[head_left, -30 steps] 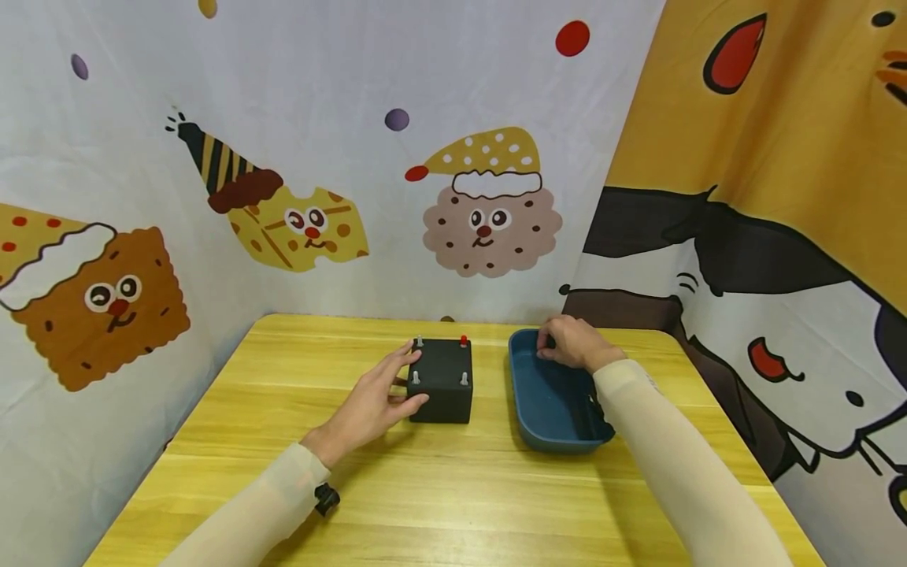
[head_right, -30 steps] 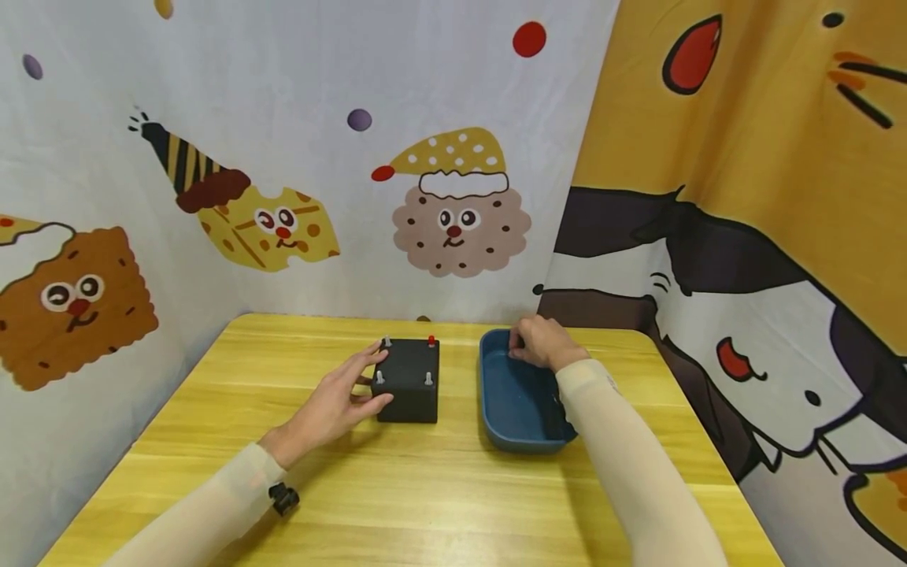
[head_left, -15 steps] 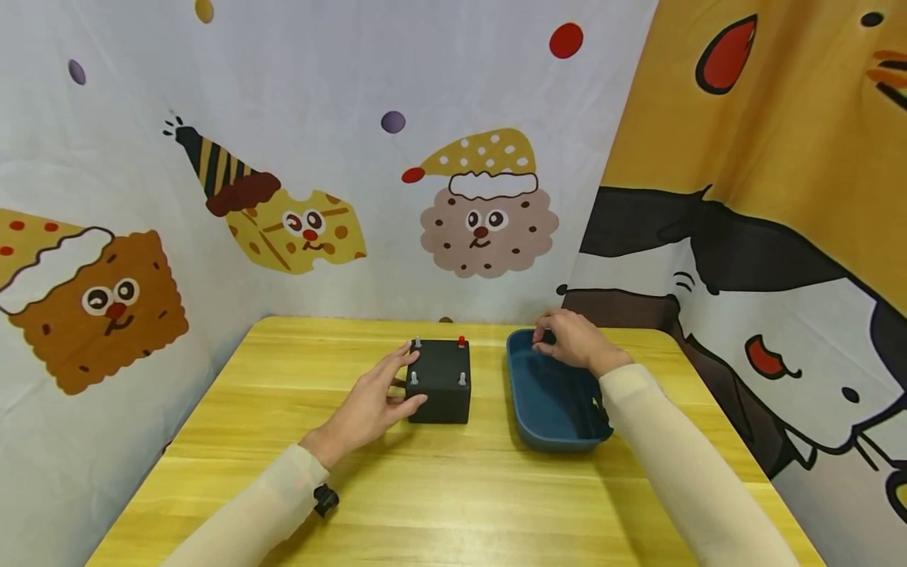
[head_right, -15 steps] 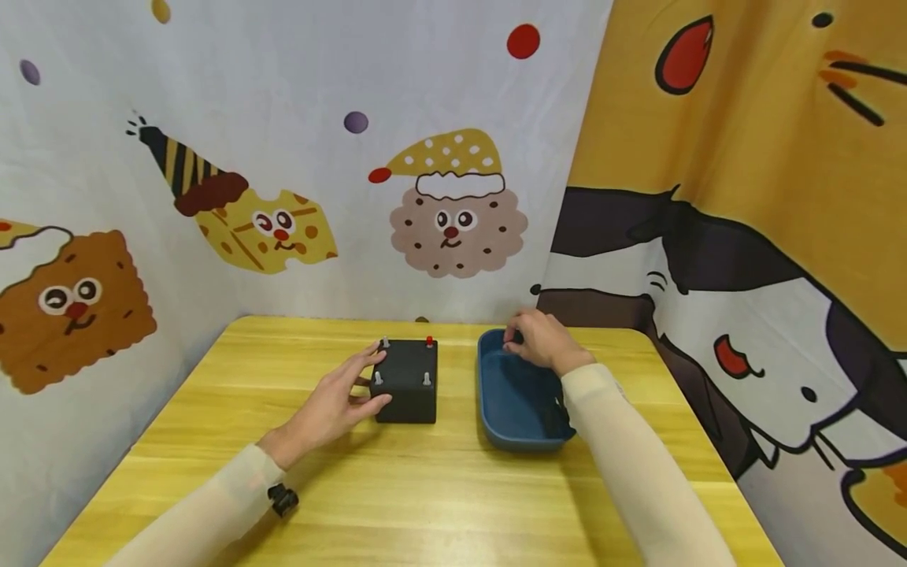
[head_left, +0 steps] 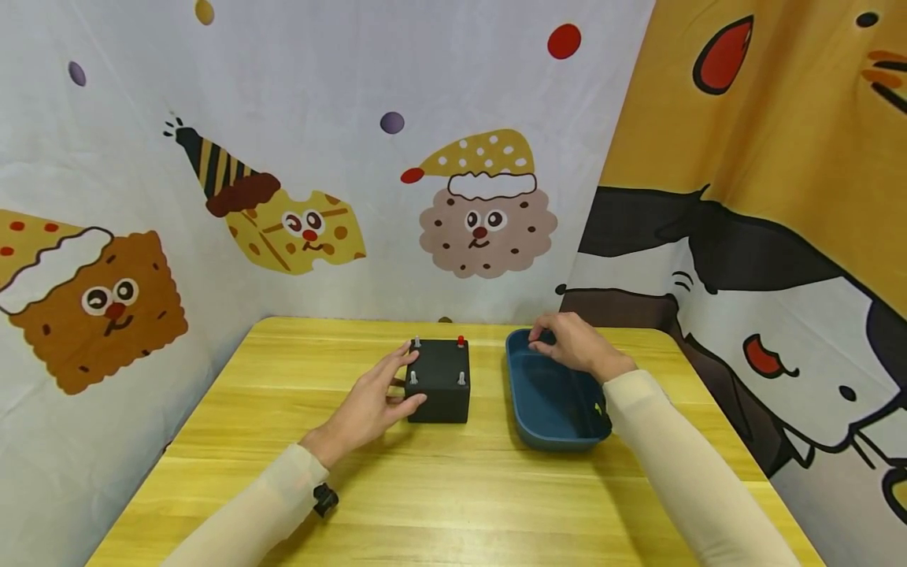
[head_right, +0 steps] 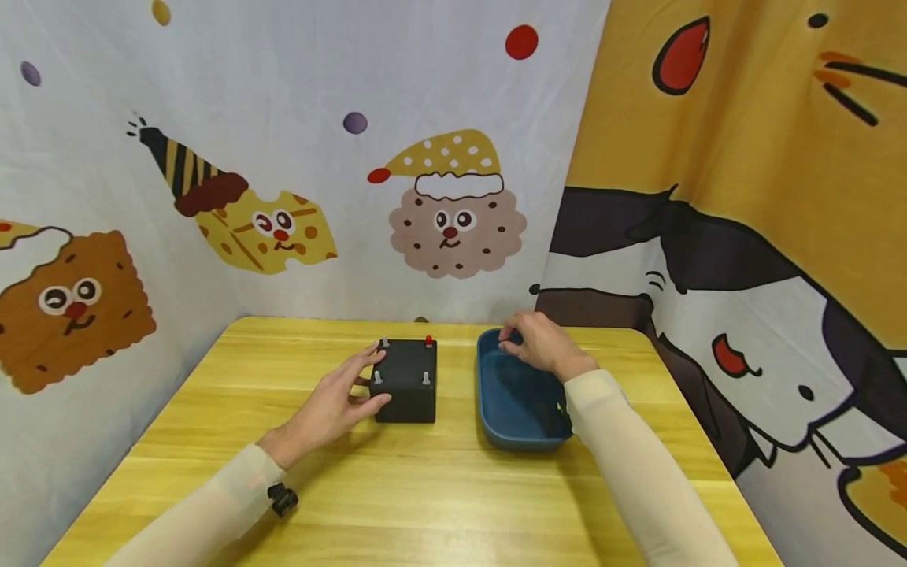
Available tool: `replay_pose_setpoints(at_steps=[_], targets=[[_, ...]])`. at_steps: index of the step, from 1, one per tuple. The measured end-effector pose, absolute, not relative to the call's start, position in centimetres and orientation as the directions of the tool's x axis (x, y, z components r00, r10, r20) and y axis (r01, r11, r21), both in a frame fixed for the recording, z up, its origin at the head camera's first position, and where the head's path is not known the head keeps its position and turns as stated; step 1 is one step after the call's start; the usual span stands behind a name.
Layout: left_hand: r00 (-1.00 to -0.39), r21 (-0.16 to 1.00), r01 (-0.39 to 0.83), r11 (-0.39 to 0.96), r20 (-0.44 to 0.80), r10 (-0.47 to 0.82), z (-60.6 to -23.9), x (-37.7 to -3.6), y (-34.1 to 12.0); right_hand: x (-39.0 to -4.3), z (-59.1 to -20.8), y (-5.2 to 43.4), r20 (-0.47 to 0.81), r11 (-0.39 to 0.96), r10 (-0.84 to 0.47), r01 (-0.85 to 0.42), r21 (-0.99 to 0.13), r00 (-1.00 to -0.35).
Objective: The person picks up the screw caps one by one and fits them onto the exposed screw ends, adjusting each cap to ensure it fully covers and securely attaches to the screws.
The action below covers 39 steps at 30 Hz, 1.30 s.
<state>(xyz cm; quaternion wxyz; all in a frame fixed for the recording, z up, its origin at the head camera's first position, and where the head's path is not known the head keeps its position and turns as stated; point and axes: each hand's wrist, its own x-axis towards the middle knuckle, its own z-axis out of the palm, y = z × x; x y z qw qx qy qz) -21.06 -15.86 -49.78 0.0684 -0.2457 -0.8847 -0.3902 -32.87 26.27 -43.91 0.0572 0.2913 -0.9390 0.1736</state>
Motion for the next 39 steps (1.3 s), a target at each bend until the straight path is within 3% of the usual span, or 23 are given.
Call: replay_pose_setpoints(at_steps=[39], targets=[[-0.873, 0.673, 0.48, 0.563, 0.308, 0.377, -49.9, -21.1, -15.9, -29.5, -43.3, 23.0, 0.303, 0.63, -0.554, -0.629, -0.456, -0.775]])
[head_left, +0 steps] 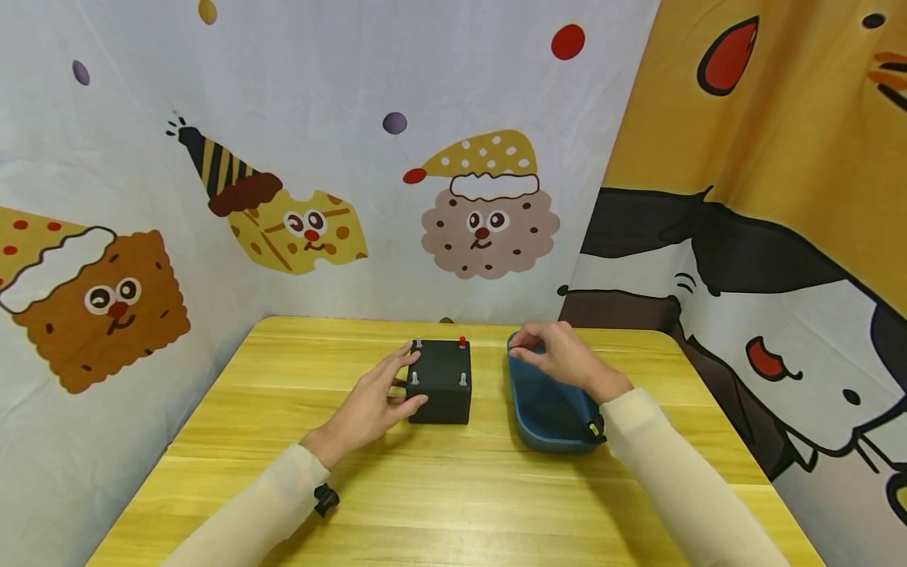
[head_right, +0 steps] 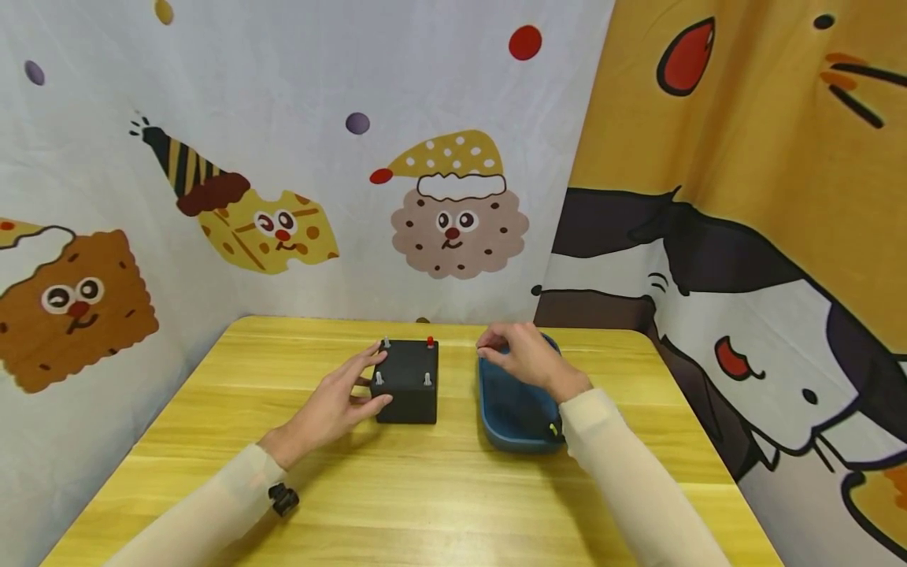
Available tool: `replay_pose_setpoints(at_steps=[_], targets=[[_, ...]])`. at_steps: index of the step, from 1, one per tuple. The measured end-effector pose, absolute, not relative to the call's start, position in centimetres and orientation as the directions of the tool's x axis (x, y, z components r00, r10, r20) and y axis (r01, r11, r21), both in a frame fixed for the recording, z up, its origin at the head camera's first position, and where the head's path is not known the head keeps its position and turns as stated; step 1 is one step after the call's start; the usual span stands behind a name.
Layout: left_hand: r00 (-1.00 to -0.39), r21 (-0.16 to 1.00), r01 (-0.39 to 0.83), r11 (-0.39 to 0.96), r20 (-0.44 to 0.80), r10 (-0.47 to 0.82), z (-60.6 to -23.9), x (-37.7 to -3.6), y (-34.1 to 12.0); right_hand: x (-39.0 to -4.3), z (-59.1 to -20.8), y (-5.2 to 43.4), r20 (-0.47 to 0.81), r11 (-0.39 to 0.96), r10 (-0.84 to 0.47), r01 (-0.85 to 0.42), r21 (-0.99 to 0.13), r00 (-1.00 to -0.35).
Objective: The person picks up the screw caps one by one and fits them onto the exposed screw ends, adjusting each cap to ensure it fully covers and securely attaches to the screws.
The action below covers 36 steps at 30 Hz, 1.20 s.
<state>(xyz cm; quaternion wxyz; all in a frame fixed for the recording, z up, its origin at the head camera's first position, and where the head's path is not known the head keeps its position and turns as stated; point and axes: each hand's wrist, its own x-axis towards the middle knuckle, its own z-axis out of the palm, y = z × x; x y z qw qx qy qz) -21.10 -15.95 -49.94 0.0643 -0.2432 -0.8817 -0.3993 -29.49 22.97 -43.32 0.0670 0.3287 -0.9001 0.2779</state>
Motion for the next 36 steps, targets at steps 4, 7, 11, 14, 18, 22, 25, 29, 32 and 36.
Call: replay_pose_setpoints(at_steps=[4, 7, 11, 14, 18, 22, 25, 29, 32, 36], targets=[[-0.874, 0.669, 0.479, 0.568, 0.306, 0.378, -49.9, -21.1, -16.0, -29.1, -43.2, 22.8, 0.304, 0.614, -0.551, -0.624, -0.483, -0.777], [-0.872, 0.665, 0.484, 0.569, 0.31, 0.379, -49.8, -21.1, -16.0, -28.8, -43.1, 22.7, 0.305, 0.597, -0.55, -0.622, -0.507, -0.777], [-0.869, 0.661, 0.49, 0.569, 0.315, 0.382, -49.7, -21.1, -16.0, -28.6, -43.1, 22.5, 0.319, 0.562, -0.555, -0.629, -0.537, -0.768], [-0.868, 0.656, 0.492, 0.573, 0.316, 0.383, -49.8, -21.1, -16.0, -28.5, -43.1, 22.4, 0.329, 0.536, -0.563, -0.638, -0.553, -0.758], [-0.868, 0.658, 0.492, 0.57, 0.315, 0.385, -49.8, -21.1, -16.0, -28.3, -43.2, 22.2, 0.35, 0.522, -0.569, -0.656, -0.545, -0.744], [-0.867, 0.662, 0.492, 0.566, 0.313, 0.387, -49.8, -21.0, -16.0, -28.2, -43.2, 22.1, 0.365, 0.516, -0.577, -0.673, -0.53, -0.731], [-0.868, 0.661, 0.491, 0.568, 0.314, 0.385, -49.7, -21.0, -16.0, -28.2, -43.1, 22.0, 0.36, 0.508, -0.582, -0.672, -0.54, -0.729], [-0.87, 0.662, 0.487, 0.569, 0.313, 0.381, -49.5, -20.9, -16.0, -28.0, -42.8, 21.8, 0.357, 0.498, -0.581, -0.666, -0.555, -0.731], [-0.869, 0.665, 0.488, 0.565, 0.312, 0.383, -49.5, -20.9, -16.1, -27.8, -42.6, 21.6, 0.366, 0.489, -0.585, -0.675, -0.553, -0.724], [-0.867, 0.66, 0.492, 0.567, 0.315, 0.386, -49.7, -20.9, -16.0, -27.4, -42.4, 21.3, 0.388, 0.468, -0.596, -0.697, -0.544, -0.703]])
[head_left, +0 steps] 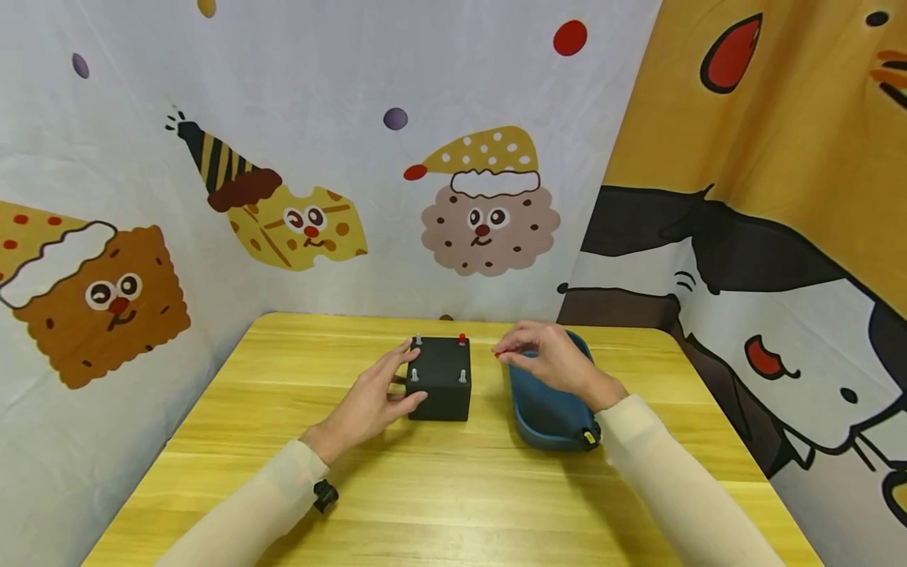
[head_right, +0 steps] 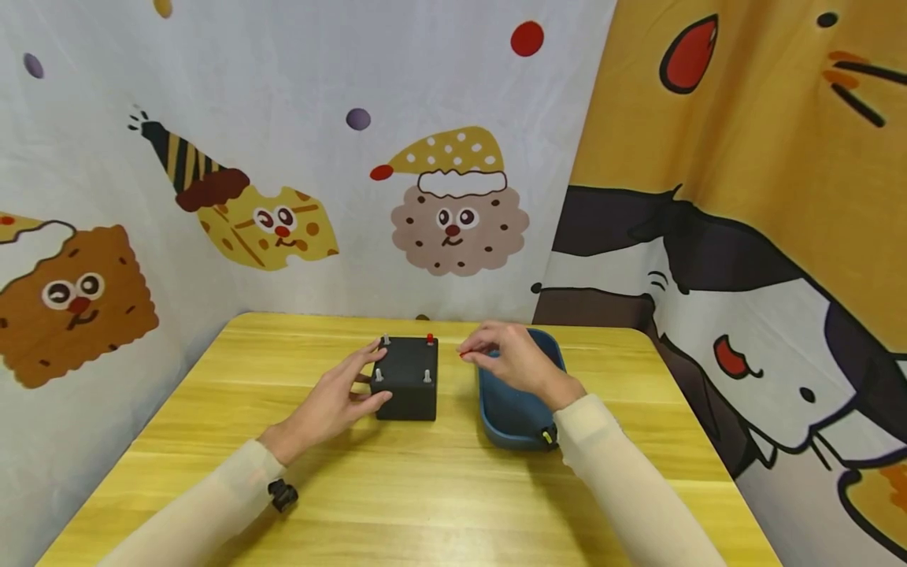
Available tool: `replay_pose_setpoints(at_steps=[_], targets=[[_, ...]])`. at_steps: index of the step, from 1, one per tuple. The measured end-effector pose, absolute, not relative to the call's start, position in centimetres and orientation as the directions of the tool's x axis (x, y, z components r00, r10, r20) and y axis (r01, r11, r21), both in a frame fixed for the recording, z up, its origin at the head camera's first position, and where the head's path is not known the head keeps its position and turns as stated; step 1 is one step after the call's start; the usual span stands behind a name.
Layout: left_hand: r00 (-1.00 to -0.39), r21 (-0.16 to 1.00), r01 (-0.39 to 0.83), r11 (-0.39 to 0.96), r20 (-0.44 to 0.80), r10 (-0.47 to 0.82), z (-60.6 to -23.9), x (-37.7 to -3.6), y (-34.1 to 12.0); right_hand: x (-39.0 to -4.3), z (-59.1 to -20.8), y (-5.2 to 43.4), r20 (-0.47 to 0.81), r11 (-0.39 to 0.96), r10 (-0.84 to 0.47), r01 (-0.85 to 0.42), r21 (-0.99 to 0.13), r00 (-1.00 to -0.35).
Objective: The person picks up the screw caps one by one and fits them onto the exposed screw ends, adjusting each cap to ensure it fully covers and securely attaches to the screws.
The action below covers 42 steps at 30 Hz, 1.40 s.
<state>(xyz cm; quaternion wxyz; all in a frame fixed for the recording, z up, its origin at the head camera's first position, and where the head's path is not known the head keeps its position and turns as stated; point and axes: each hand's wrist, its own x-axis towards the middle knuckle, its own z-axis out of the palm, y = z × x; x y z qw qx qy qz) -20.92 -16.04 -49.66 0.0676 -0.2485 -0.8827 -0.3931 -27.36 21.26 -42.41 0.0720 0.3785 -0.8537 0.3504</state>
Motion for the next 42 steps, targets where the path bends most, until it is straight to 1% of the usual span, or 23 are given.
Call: replay_pose_setpoints(at_steps=[11, 19, 28, 35, 42], targets=[[-0.872, 0.66, 0.483, 0.575, 0.309, 0.379, -49.7, -20.9, -16.1, -26.5, -41.7, 19.9, 0.429, 0.43, -0.59, -0.716, -0.55, -0.684], [-0.872, 0.655, 0.485, 0.579, 0.311, 0.378, -49.6, -20.8, -16.1, -26.3, -41.6, 19.3, 0.492, 0.427, -0.597, -0.769, -0.475, -0.634], [-0.87, 0.67, 0.484, 0.562, 0.302, 0.39, -49.6, -20.9, -15.8, -25.8, -41.7, 19.2, 0.535, 0.396, -0.606, -0.806, -0.439, -0.589], [-0.872, 0.674, 0.483, 0.559, 0.308, 0.382, -49.6, -21.0, -15.8, -25.3, -41.6, 18.7, 0.538, 0.38, -0.607, -0.809, -0.449, -0.584], [-0.874, 0.683, 0.478, 0.552, 0.302, 0.382, -49.7, -20.9, -16.0, -25.3, -41.8, 18.0, 0.546, 0.376, -0.617, -0.822, -0.428, -0.567]])
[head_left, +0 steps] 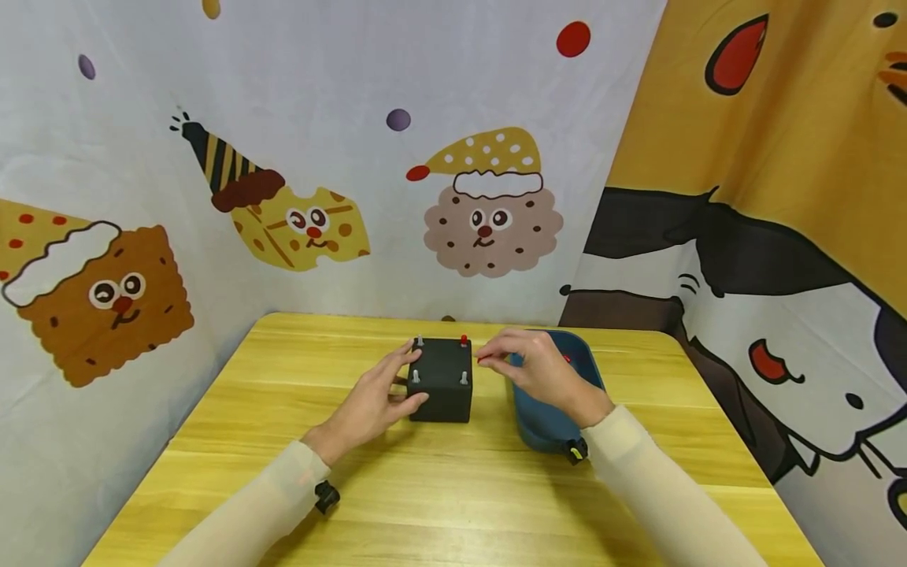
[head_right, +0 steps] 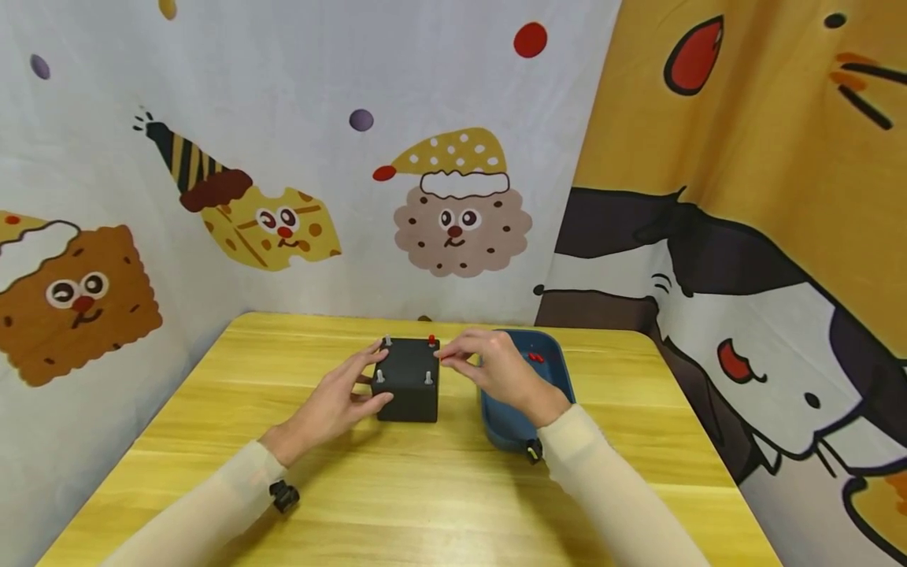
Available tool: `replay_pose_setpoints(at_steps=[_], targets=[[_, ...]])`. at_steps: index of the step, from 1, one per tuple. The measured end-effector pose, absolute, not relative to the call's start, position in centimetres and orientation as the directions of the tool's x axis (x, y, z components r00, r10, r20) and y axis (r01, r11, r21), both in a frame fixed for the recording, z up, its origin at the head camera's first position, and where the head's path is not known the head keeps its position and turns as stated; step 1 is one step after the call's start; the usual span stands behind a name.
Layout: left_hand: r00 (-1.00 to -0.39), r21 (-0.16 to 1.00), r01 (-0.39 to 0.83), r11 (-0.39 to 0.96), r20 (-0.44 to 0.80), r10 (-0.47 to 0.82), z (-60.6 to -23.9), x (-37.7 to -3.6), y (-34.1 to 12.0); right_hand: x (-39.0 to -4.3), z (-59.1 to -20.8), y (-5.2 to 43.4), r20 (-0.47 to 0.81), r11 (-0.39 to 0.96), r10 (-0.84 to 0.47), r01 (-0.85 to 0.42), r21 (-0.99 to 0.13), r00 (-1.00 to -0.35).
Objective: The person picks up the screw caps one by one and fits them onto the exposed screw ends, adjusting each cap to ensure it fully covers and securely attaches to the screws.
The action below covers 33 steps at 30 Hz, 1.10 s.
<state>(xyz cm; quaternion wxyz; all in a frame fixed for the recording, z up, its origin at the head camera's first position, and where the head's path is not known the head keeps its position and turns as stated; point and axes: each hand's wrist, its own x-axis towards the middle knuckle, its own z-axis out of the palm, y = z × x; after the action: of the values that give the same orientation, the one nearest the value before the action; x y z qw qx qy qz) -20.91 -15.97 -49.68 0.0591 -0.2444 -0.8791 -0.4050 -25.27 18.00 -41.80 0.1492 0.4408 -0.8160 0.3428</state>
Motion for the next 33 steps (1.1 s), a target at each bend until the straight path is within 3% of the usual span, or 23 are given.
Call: replay_pose_setpoints(at_steps=[15, 33], targets=[[-0.873, 0.671, 0.481, 0.564, 0.311, 0.375, -49.9, -20.9, -16.3, -24.8, -41.7, 17.1, 0.523, 0.382, -0.621, -0.809, -0.448, -0.583], [-0.872, 0.692, 0.479, 0.541, 0.303, 0.384, -49.8, -21.0, -16.0, -25.1, -42.5, 16.4, 0.52, 0.343, -0.659, -0.833, -0.435, -0.543]])
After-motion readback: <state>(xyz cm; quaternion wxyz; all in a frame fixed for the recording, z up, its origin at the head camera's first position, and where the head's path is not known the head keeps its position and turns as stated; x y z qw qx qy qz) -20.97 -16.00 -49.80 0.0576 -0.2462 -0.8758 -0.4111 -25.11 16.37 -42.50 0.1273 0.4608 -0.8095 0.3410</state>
